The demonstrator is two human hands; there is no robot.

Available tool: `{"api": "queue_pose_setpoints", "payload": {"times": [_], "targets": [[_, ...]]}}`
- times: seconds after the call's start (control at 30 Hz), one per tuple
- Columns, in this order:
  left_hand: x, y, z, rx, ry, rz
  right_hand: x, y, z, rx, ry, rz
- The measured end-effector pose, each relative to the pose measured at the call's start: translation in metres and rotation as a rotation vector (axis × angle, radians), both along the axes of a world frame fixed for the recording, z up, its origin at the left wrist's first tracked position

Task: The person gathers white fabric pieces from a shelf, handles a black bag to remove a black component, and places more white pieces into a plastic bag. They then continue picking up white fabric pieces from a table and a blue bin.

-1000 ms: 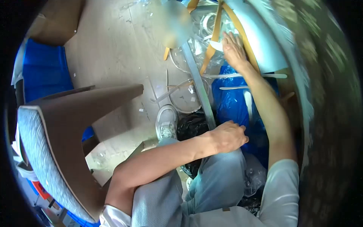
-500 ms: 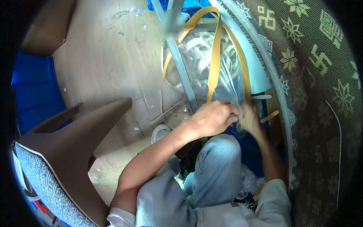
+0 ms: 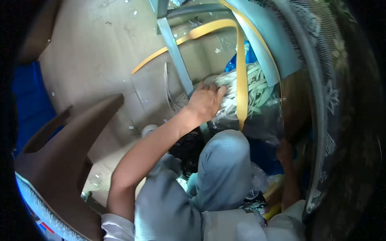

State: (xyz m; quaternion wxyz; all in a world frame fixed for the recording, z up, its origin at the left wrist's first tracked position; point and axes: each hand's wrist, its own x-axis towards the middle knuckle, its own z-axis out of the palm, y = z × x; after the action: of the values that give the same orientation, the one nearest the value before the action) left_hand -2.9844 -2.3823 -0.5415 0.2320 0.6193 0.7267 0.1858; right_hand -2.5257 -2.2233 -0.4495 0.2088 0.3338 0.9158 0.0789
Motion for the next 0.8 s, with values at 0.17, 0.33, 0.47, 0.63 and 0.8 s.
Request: {"api": "queue_pose_setpoints", "payload": {"times": [0.17,0.33,0.47,0.63,0.8], "targets": [[0.024,-0.008,-0.015,0.091,-0.215,-0.05,-0.035,-0.004,0.009,-0.158,-0.192,-0.517],[0.035,-0.013,-0.009,0.126,-0.407,-0.112,-0.022,0.021,0.007,-0.225,-0.209,-0.536],[0.038,-0.005,-0.016,0.183,-0.588,-0.287,-0.022,0.021,0.006,-0.277,0.036,-0.698],[0.035,0.005,-0.018,0.163,-0.556,-0.425,-0.023,0.002,0.001,-0.095,-0.031,-0.495],[0.031,0.007,-0.013,0.136,-0.569,-0.451,-0.008,-0.04,-0.03,-0.254,0.058,-0.892]]}}
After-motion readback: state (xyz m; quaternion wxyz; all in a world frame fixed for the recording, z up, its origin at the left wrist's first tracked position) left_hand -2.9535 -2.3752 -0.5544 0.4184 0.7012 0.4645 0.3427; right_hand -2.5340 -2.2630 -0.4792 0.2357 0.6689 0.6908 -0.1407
